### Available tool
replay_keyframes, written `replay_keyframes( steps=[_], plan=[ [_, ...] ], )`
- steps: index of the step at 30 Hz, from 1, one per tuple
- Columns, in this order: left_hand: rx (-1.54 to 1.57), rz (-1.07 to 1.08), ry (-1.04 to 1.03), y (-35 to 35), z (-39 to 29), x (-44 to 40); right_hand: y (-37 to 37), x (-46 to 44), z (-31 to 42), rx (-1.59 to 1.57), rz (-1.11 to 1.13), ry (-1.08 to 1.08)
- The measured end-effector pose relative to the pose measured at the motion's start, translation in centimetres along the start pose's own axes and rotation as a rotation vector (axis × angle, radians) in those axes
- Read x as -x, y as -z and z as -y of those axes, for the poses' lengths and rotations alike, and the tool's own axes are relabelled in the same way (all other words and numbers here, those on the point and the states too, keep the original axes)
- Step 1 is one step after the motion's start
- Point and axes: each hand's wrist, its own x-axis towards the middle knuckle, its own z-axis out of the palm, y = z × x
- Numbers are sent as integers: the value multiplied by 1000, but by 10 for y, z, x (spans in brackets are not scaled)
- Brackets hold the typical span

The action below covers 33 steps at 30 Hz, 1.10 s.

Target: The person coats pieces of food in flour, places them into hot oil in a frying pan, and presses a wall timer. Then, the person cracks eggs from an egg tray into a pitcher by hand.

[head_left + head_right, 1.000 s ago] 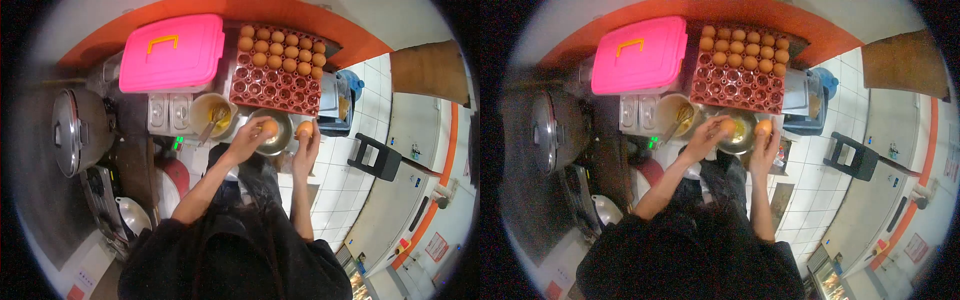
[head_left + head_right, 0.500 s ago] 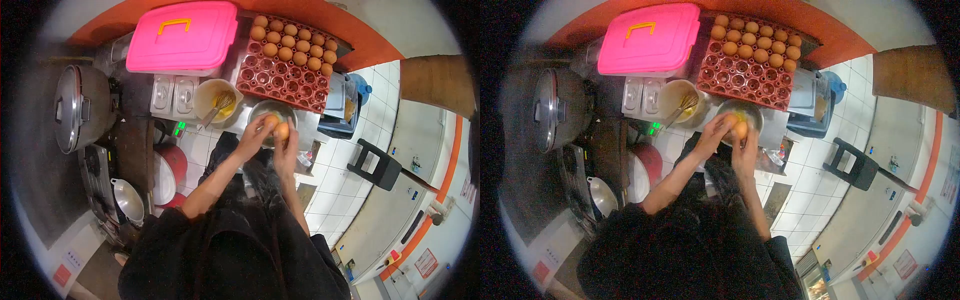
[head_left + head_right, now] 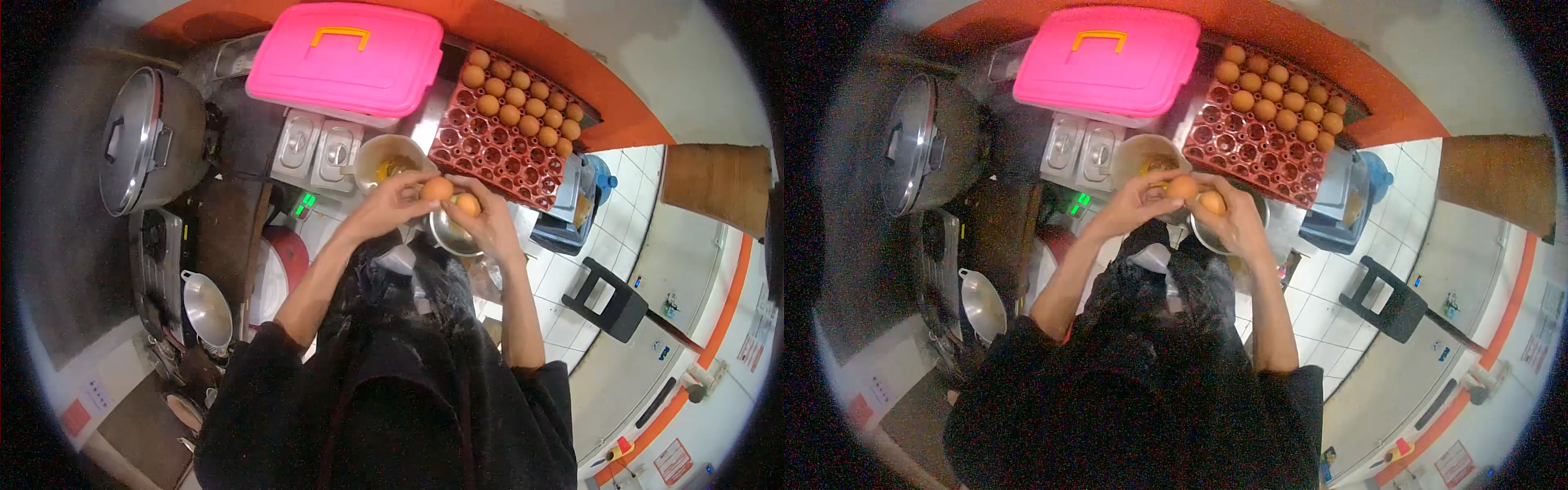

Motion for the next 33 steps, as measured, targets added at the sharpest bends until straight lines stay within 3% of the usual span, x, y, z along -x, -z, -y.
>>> replay_keyframes(
  steps=[2,4,7,8,11,16,23,25,27,28,30,33],
  plan=[
    [-95,-14,32,25,-15,1,-15,-22,1,24,43,-33],
    [-190,-48,88,56,-1,-6,-35,-44,-9,87,41,126],
    [-514,-213,-224,77,-5,-11,-55,-70,-14,71,58,98],
    [-512,-213,-225,83,-2,-12,-60,-76,-16,43,71,68],
    [-357,-173,-167,97,7,-19,-68,-90,-12,62,79,58],
    [-695,-83,-221,102,6,-25,-78,-103,-31,191,75,61],
    [-700,-27,-247,119,19,-36,-79,-101,-37,129,43,2],
    [-653,80,-66,129,16,-36,-76,-101,-47,105,58,25],
    [-727,85,-128,134,26,-39,-78,-99,-49,339,35,203],
    [-797,82,-194,135,30,-41,-79,-97,-45,335,27,198],
    [-831,45,-259,131,27,-42,-87,-93,-37,638,-33,288],
    [-945,-22,-281,128,22,-44,-97,-97,-41,737,-53,187]
  ],
)
